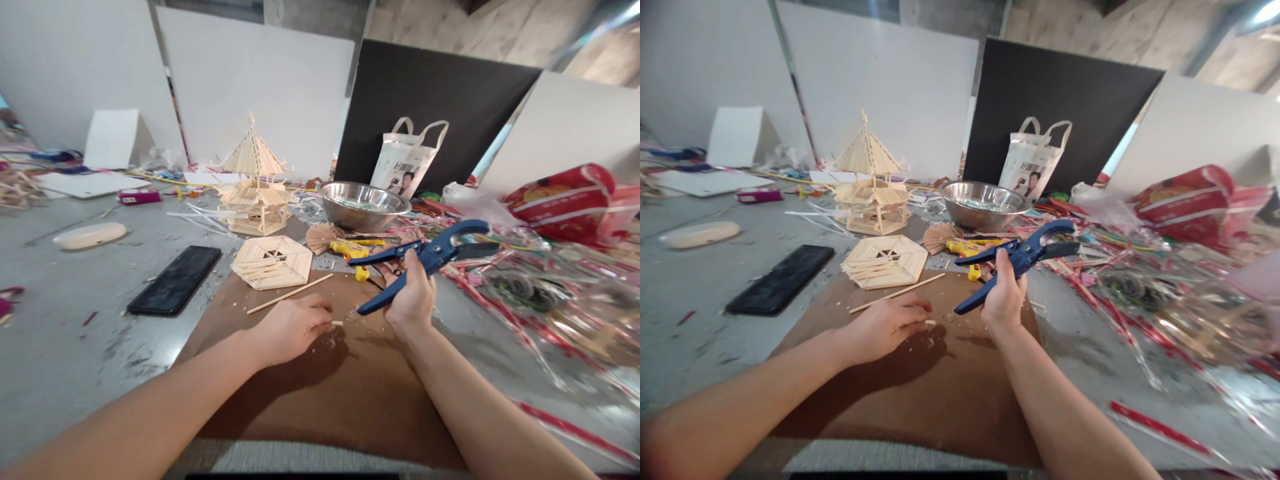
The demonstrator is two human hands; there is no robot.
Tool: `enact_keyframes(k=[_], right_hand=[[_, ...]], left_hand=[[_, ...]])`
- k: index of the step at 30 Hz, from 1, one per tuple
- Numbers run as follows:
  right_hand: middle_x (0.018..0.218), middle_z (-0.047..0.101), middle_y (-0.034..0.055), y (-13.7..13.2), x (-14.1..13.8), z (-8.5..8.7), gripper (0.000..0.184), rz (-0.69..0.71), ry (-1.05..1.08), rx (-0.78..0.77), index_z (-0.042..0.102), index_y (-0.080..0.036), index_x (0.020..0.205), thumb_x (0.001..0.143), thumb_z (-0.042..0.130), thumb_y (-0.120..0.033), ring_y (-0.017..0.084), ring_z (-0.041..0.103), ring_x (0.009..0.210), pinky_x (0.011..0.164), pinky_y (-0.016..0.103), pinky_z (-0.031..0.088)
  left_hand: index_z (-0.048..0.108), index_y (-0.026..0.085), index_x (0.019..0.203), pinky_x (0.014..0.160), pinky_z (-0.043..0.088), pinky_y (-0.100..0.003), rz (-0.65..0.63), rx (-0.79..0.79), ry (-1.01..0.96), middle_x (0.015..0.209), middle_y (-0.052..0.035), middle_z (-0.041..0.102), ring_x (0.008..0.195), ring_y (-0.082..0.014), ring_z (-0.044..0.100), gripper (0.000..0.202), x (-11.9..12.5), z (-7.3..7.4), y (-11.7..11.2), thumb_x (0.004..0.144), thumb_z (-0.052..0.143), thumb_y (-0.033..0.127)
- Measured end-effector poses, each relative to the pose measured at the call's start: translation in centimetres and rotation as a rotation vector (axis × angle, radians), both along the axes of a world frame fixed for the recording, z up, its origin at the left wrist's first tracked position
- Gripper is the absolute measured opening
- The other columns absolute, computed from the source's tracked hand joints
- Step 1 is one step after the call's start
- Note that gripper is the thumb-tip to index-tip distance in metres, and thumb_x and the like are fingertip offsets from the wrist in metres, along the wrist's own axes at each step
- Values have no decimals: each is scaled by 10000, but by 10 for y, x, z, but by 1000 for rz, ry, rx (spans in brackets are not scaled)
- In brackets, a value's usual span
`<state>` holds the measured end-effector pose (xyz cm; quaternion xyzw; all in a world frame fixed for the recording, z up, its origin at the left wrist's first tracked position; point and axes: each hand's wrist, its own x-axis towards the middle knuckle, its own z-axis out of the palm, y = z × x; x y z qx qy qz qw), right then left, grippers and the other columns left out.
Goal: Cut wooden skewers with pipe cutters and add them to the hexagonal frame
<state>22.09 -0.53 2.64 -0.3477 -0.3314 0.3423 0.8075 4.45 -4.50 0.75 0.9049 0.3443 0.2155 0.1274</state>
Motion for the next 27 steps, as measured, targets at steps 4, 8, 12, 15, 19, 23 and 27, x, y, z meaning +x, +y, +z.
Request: enact_keyframes(k=[4, 8, 12, 15, 19, 23, 27], right_hand=[[754, 608, 1, -5, -7, -1, 251, 56, 13, -14, 558, -171, 842, 647, 573, -328, 147, 579, 744, 661, 303, 463], [781, 615, 11, -8, -13, -4, 222, 118, -7, 6, 570, -170, 817, 664, 562, -330, 151, 574, 776, 662, 293, 459], [756, 617, -2, -10, -17, -7, 181, 148, -5, 12, 581, -176, 775, 673, 560, -324, 149, 576, 763, 646, 285, 459], [738, 617, 0, -10, -17, -8, 176, 192, -40, 35, 585, -175, 773, 690, 544, -324, 155, 576, 766, 645, 290, 459], [758, 618, 7, -10, -16, -7, 196, 185, -54, 29, 580, -171, 785, 683, 544, -334, 159, 582, 746, 658, 307, 459], [773, 619, -4, -10, -16, -6, 229, 161, -23, 15, 568, -178, 827, 659, 565, -334, 149, 585, 720, 661, 312, 459], [744, 612, -3, -8, -12, -4, 236, 82, 4, -35, 561, -164, 793, 638, 581, -341, 144, 580, 717, 630, 289, 464]], left_hand=[[531, 160, 870, 565, 388, -208, 125, -82, -94, 709, -19, 584, 632, -112, 537, 240, 7, 3, -6, 820, 329, 278], [532, 193, 959, 492, 356, -202, 209, -210, -110, 641, 2, 578, 552, -114, 511, 384, 11, 1, -7, 715, 450, 479], [587, 216, 869, 508, 346, -190, 133, -255, -62, 690, 8, 604, 597, -110, 522, 296, 14, -7, -3, 741, 433, 435], [594, 181, 724, 499, 333, -183, 128, -210, -3, 652, 0, 604, 588, -103, 525, 272, 14, -8, -2, 783, 388, 348], [580, 178, 702, 512, 347, -204, 136, -82, 117, 647, -13, 609, 596, -127, 550, 242, 11, -4, -3, 782, 391, 308], [571, 190, 745, 526, 371, -231, 139, 7, 212, 673, -24, 624, 626, -161, 578, 227, 8, 0, -4, 782, 380, 306], [564, 189, 742, 502, 369, -235, 121, 51, 289, 651, -32, 627, 604, -175, 583, 233, 3, 0, -2, 785, 364, 302]])
